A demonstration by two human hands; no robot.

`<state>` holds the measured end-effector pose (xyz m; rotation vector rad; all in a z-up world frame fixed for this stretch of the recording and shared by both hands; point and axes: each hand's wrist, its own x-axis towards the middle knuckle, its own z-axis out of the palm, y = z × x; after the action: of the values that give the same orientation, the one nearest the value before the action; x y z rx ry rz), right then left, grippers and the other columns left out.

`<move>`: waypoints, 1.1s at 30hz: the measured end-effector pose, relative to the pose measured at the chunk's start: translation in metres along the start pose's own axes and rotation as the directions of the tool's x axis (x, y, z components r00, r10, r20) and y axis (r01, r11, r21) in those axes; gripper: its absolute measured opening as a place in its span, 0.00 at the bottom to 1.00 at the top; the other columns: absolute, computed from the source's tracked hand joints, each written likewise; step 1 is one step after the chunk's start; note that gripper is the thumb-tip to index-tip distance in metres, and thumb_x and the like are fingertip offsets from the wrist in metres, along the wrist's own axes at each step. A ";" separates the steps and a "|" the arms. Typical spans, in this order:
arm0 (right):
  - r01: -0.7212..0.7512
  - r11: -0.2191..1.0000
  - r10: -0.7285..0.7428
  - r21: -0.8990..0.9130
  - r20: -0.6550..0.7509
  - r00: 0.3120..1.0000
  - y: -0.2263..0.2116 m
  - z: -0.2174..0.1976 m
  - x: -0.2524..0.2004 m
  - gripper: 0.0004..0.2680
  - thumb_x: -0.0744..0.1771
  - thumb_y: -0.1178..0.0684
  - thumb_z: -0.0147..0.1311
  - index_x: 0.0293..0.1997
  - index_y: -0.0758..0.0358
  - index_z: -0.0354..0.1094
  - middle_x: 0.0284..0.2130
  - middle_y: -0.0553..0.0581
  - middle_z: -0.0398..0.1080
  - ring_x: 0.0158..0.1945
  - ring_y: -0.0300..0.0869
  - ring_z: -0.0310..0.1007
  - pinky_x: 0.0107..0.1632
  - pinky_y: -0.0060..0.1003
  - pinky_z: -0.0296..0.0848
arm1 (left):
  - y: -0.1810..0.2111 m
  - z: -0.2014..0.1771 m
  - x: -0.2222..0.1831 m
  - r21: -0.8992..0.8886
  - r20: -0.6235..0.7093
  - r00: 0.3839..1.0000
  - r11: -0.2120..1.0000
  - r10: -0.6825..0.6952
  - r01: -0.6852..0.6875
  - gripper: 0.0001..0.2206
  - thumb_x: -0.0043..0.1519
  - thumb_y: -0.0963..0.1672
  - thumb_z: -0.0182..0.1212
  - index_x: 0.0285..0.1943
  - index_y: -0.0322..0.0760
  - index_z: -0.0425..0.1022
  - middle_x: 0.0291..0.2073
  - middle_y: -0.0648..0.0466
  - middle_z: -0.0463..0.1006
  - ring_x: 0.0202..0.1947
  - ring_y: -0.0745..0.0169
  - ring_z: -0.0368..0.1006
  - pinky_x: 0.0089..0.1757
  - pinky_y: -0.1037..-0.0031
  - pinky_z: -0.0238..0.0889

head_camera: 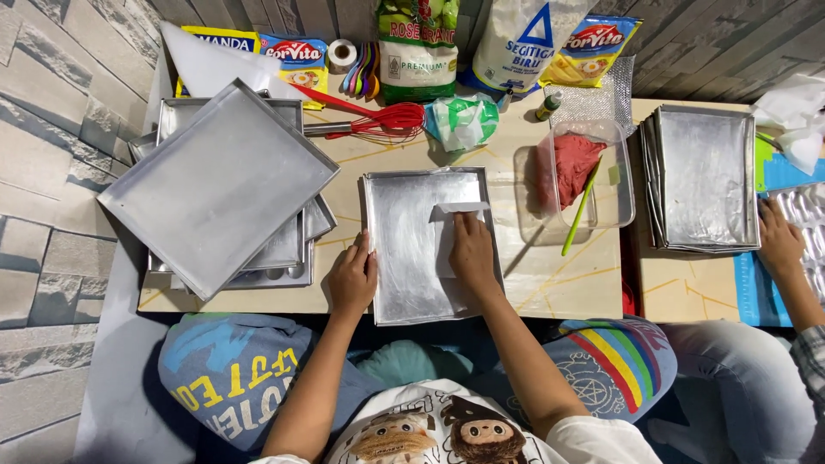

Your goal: Preparing baking trays by lining them with paper and stirring a red dough mixture in a container.

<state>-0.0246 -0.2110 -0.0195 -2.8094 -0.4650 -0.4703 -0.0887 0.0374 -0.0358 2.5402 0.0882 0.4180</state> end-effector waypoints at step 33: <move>-0.089 0.989 0.051 0.114 0.297 0.954 -0.046 0.048 0.066 0.33 0.70 0.27 0.28 0.77 0.66 0.42 0.73 0.80 0.38 0.77 0.71 0.32 0.74 0.62 0.35 | 0.001 -0.014 0.008 -0.160 0.056 0.998 0.987 0.003 0.006 0.20 0.70 0.46 0.49 0.70 0.37 0.68 0.55 0.45 0.78 0.43 0.50 0.77 0.42 0.67 0.69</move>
<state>0.0313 -0.1367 -0.0316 -2.7691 -0.4332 -0.0049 -0.0855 0.0453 -0.0221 2.3910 0.0342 0.3387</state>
